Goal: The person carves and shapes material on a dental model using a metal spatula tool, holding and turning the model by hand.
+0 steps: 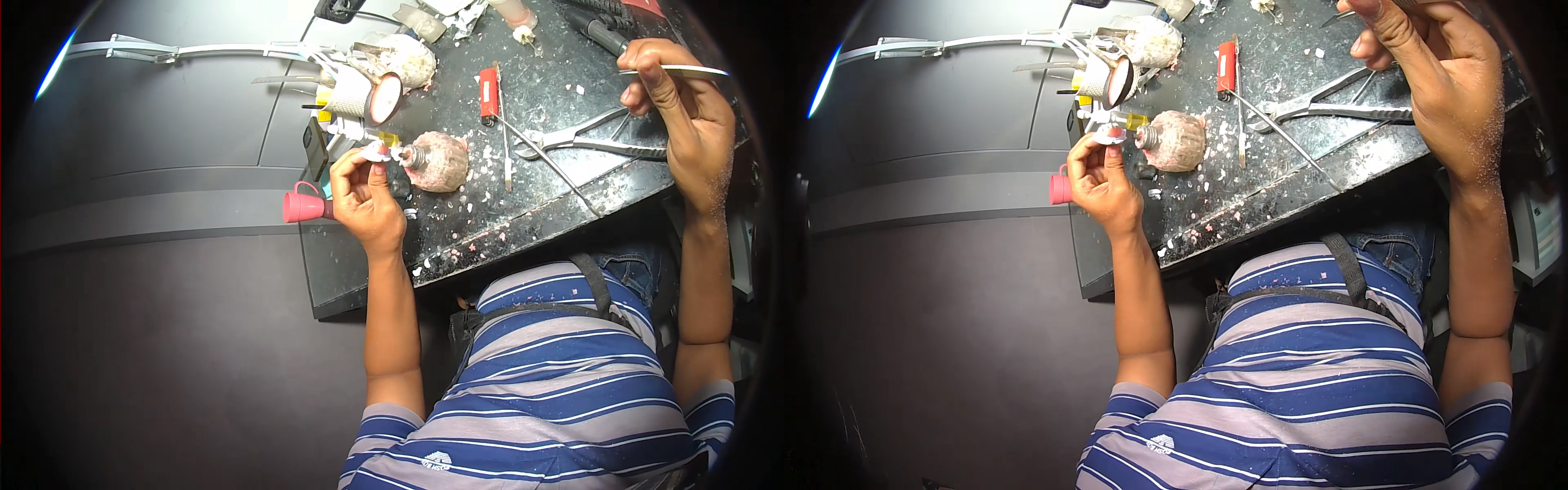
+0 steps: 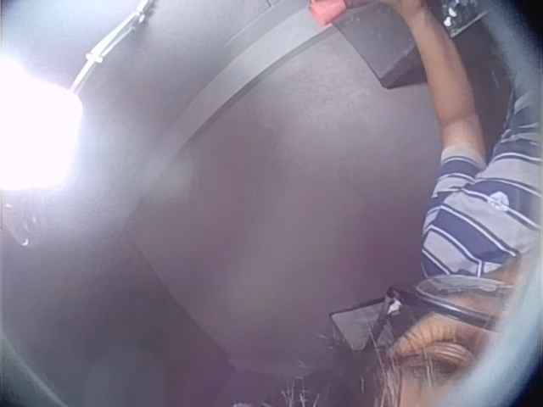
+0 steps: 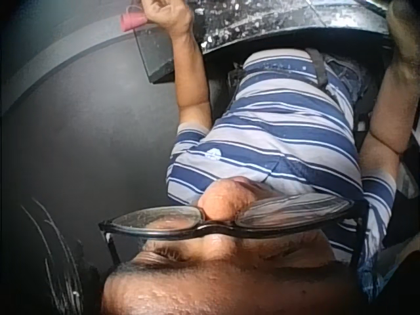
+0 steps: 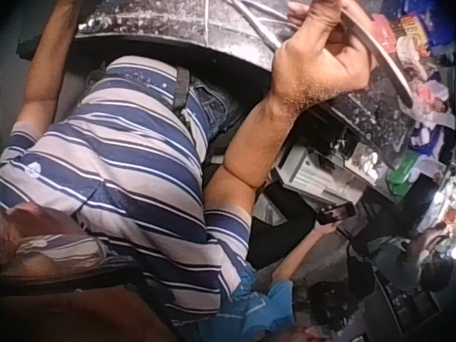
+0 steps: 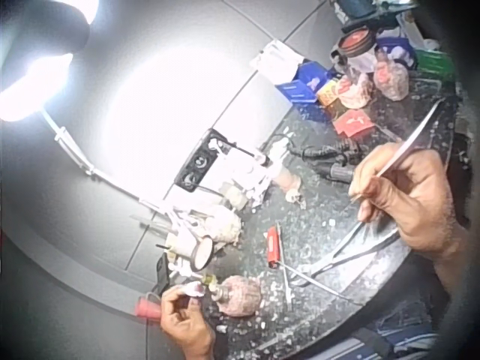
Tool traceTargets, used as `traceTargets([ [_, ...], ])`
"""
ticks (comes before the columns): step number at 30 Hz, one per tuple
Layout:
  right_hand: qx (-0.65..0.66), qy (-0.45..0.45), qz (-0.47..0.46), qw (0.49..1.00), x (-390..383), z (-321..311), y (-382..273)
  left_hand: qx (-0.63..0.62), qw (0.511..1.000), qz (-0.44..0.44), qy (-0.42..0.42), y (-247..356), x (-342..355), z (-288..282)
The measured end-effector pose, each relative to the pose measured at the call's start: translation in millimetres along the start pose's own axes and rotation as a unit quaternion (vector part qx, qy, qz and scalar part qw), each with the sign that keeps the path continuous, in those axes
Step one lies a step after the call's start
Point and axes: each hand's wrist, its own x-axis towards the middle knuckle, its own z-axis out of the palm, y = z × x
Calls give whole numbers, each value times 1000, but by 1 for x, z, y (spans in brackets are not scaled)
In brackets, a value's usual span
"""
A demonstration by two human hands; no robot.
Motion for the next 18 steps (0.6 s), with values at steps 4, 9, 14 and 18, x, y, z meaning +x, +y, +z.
traceTargets([
  [4,-1,2,1,1000,0,1,-1,46,999,11,-3,4,0,2],
  [9,-11,-5,-6,1000,0,2,-2,162,984,81,-2,2,0,0],
  [14,-10,-9,-8,1000,0,2,-1,250,961,112,-24,0,-2,-5],
  [18,-9,-11,-8,1000,1,1,1,216,970,106,-15,-1,-3,-5],
])
